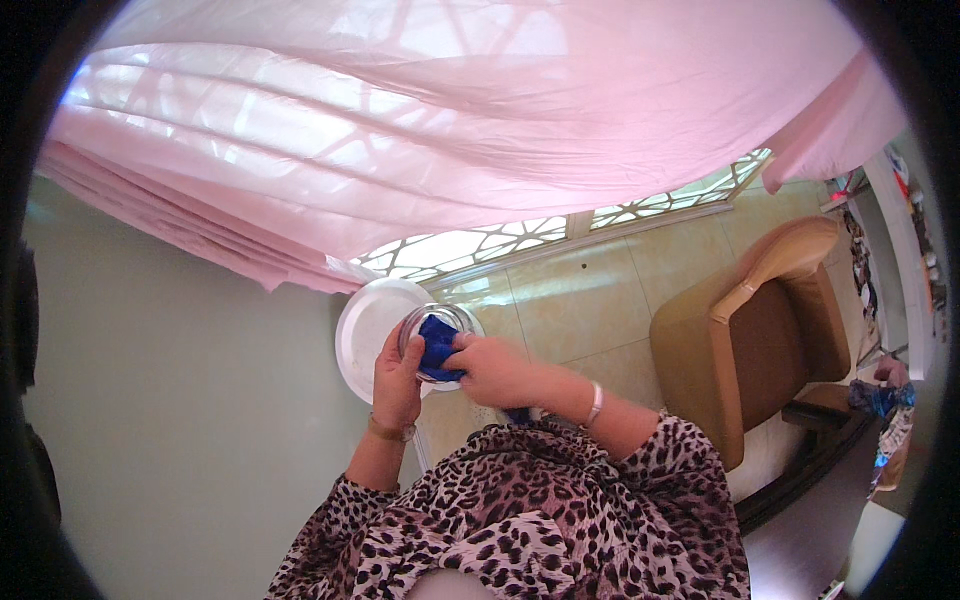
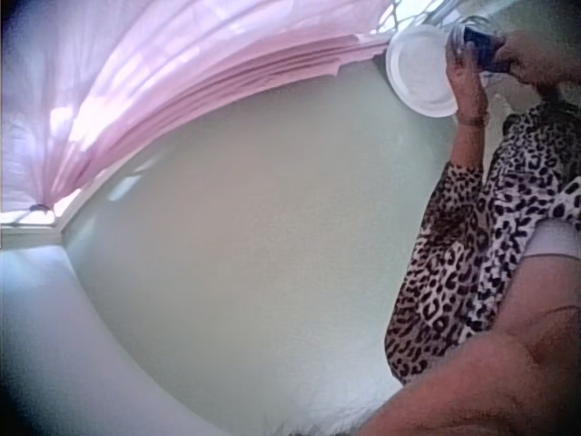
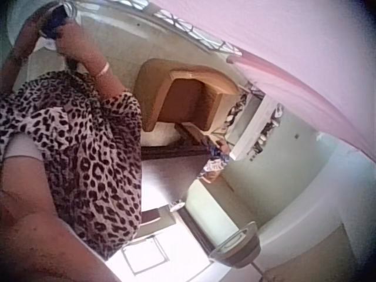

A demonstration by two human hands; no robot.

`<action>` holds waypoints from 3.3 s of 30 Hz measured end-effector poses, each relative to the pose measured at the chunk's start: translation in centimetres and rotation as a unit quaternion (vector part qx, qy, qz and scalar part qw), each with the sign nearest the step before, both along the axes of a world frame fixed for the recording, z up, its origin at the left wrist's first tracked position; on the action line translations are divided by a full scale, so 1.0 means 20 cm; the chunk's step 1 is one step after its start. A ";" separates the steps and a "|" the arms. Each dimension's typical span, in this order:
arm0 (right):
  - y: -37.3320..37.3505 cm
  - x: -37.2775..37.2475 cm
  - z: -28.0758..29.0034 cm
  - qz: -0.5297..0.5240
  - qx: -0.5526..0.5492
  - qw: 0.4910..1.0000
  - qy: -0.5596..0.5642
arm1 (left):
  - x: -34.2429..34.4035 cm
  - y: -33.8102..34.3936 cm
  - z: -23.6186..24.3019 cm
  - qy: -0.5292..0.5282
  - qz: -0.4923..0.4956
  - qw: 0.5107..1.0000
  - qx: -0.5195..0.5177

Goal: The person wipes a wall and a chair with a blue cloth, then folds a plaid shirt on a table.

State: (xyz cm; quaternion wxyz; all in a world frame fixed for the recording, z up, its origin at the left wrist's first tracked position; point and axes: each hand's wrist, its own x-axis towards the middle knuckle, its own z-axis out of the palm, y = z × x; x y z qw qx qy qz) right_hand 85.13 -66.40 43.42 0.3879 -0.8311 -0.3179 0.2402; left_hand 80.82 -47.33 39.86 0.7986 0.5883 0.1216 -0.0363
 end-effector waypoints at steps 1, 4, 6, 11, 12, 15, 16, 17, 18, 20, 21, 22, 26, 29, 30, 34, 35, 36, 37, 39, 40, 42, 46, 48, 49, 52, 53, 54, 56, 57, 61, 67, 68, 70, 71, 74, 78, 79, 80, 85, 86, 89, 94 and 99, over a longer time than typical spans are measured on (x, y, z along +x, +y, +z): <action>-0.04 0.03 0.00 0.031 -0.025 0.999 0.014 | -0.01 0.02 0.00 -0.011 0.001 0.999 0.041; -0.16 0.09 0.01 -0.141 -0.157 0.973 -0.090 | -0.01 0.09 0.07 0.063 0.037 0.995 -0.074; -0.24 0.10 -0.01 -0.256 -0.069 0.951 -0.158 | 0.02 0.12 0.10 0.089 0.067 0.978 -0.176; -0.07 -0.10 -0.02 -0.257 0.353 0.898 0.054 | -0.02 0.18 -0.07 0.132 0.073 0.885 -0.440; -0.02 -0.11 -0.05 -0.204 0.329 0.919 -0.080 | 0.00 0.14 -0.12 0.138 0.055 0.878 -0.454; 0.11 -0.14 0.08 -0.102 0.232 0.924 -0.285 | -0.13 0.07 -0.30 0.036 -0.045 0.901 -0.429; 0.12 -0.13 0.12 -0.083 0.196 0.923 -0.321 | -0.16 -0.03 -0.18 0.086 -0.010 0.935 -0.343; 0.11 -0.09 0.14 -0.126 0.216 0.936 -0.247 | -0.16 -0.05 -0.14 0.109 -0.034 0.921 -0.372; 0.12 -0.04 0.13 -0.165 0.241 0.942 -0.165 | -0.17 -0.05 -0.11 0.134 -0.050 0.907 -0.396; 0.10 0.09 0.03 -0.236 0.244 0.937 0.084 | -0.18 -0.04 -0.12 0.181 -0.117 0.855 -0.471; 0.09 0.12 0.03 -0.233 0.332 0.883 0.236 | -0.17 -0.04 -0.11 0.163 -0.116 0.855 -0.479; 0.08 0.11 0.02 -0.249 0.359 0.860 0.265 | -0.17 -0.05 -0.08 0.144 -0.116 0.853 -0.488; 0.09 -0.06 0.03 -0.244 0.410 0.877 0.053 | -0.11 -0.05 -0.02 0.176 0.013 0.873 -0.454; 0.15 -0.10 0.05 -0.176 0.357 0.910 -0.119 | -0.12 -0.03 -0.03 0.190 -0.030 0.846 -0.497; 0.18 -0.11 0.06 -0.198 0.364 0.905 -0.089 | -0.15 0.00 -0.05 0.178 -0.081 0.821 -0.536; 0.14 0.04 -0.04 -0.181 0.216 0.948 0.149 | -0.18 -0.01 -0.05 0.163 -0.094 0.878 -0.441; 0.14 0.03 -0.07 -0.165 0.203 0.950 0.169 | -0.17 -0.01 -0.02 0.159 -0.072 0.911 -0.374; 0.13 -0.02 -0.09 -0.146 0.188 0.952 0.190 | -0.15 -0.02 0.01 0.192 0.017 0.943 -0.270; 0.11 -0.05 -0.12 -0.128 0.171 0.954 0.208 | -0.12 -0.02 0.01 0.182 0.037 0.954 -0.236; 0.07 -0.10 -0.24 -0.143 0.178 0.949 0.219 | -0.09 0.03 0.01 0.162 0.087 0.970 -0.160; 0.05 -0.11 -0.25 -0.148 0.181 0.928 0.288 | -0.09 0.08 -0.02 0.125 0.081 0.980 -0.132; 0.01 -0.16 -0.25 -0.228 0.264 0.864 0.363 | -0.08 0.09 0.00 0.099 0.153 0.979 -0.092; -0.08 -0.15 -0.23 -0.308 0.404 0.771 0.384 | -0.08 0.05 0.00 0.069 0.189 0.978 -0.056; -0.01 -0.17 -0.43 -0.288 0.308 0.853 0.309 | -0.07 -0.03 0.00 0.041 0.170 0.984 -0.018; 0.07 -0.17 -0.37 -0.272 0.256 0.887 0.271 | -0.10 -0.06 -0.02 0.018 0.155 0.988 0.010; 0.13 -0.18 -0.33 -0.295 0.250 0.856 0.343 | -0.17 -0.12 -0.07 -0.071 0.091 0.979 0.171; 0.12 -0.14 -0.33 -0.297 0.256 0.848 0.356 | -0.18 -0.13 -0.08 -0.103 0.067 0.964 0.236; 0.12 -0.11 -0.34 -0.293 0.241 0.877 0.294 | -0.20 -0.06 -0.11 -0.107 0.028 0.927 0.359; 0.06 -0.07 -0.42 -0.302 0.190 0.920 0.164 | -0.12 -0.13 -0.02 -0.133 0.015 0.900 0.415; 0.07 -0.07 -0.41 -0.326 0.230 0.897 0.192 | -0.09 -0.14 0.04 -0.149 0.014 0.881 0.449; 0.17 -0.11 -0.28 -0.368 0.343 0.769 0.395 | -0.10 -0.18 -0.01 -0.160 0.125 0.947 0.248; 0.13 -0.07 -0.36 -0.310 0.225 0.911 0.156 | -0.12 -0.11 0.00 -0.169 0.044 0.931 0.322; 0.09 -0.03 -0.35 -0.305 0.197 0.932 0.022 | -0.11 -0.07 0.01 -0.161 -0.003 0.906 0.392; 0.05 0.04 -0.34 -0.248 0.158 0.950 -0.106 | -0.07 0.00 0.03 -0.129 -0.068 0.865 0.480; 0.04 0.05 -0.37 -0.231 0.141 0.959 -0.086 | -0.07 -0.01 0.04 -0.083 -0.041 0.904 0.418; 0.09 -0.02 -0.36 -0.331 0.220 0.904 0.156 | -0.05 -0.09 0.07 -0.037 0.045 0.977 0.206; 0.16 -0.10 -0.35 -0.344 0.223 0.869 0.277 | -0.12 -0.15 -0.05 -0.122 0.082 0.968 0.205; 0.12 -0.07 -0.30 -0.317 0.162 0.906 0.227 | -0.12 -0.13 -0.07 -0.111 0.048 0.965 0.231; 0.08 -0.04 -0.28 -0.288 0.100 0.936 0.175 | -0.12 -0.09 -0.08 -0.099 0.013 0.961 0.256; 0.01 0.07 -0.27 -0.133 0.166 0.958 -0.191 | -0.07 0.08 -0.25 0.013 -0.191 0.902 0.387; 0.03 0.08 -0.21 -0.139 0.246 0.950 -0.133 | -0.07 0.14 -0.31 -0.016 -0.210 0.927 0.311; -0.05 0.16 -0.14 -0.302 0.356 0.868 0.170 | -0.03 0.05 -0.10 0.180 -0.148 0.972 0.026; -0.09 0.18 -0.28 -0.256 0.363 0.782 0.437 | -0.08 0.05 -0.12 0.194 -0.084 0.934 -0.287; 0.11 -0.04 -0.35 -0.271 0.447 0.734 0.433 | -0.03 -0.03 -0.21 0.178 -0.012 0.930 -0.320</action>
